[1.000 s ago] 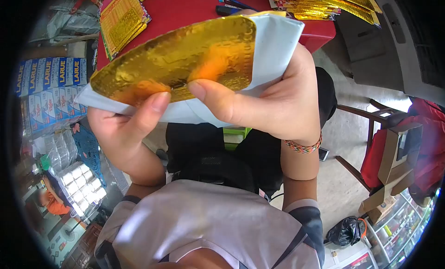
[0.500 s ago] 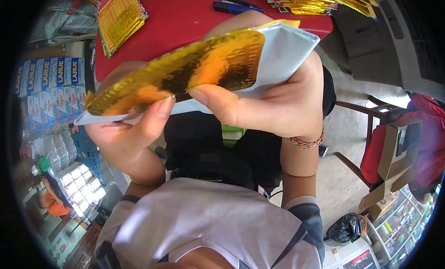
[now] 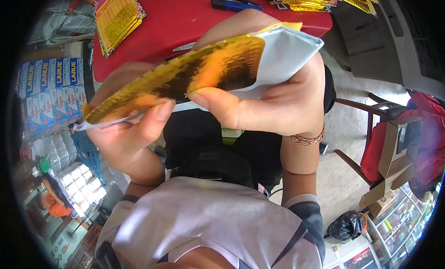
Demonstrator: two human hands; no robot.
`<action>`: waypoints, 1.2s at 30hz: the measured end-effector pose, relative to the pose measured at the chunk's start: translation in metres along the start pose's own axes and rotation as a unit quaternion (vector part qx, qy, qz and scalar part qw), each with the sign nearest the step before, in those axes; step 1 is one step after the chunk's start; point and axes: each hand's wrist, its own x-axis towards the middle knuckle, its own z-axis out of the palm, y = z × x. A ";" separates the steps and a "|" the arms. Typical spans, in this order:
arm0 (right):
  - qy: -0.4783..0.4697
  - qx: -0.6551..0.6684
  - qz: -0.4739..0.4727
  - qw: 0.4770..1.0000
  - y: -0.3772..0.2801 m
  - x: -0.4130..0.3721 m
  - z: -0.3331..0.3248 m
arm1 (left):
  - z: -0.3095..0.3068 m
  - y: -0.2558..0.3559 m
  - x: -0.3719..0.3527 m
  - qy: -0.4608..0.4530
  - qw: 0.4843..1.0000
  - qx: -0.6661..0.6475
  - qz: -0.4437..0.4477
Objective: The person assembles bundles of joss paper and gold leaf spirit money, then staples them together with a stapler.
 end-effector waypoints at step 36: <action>-0.002 0.018 0.014 1.000 -0.002 0.002 0.001 | 0.009 -0.012 -0.006 0.049 0.995 0.004 0.090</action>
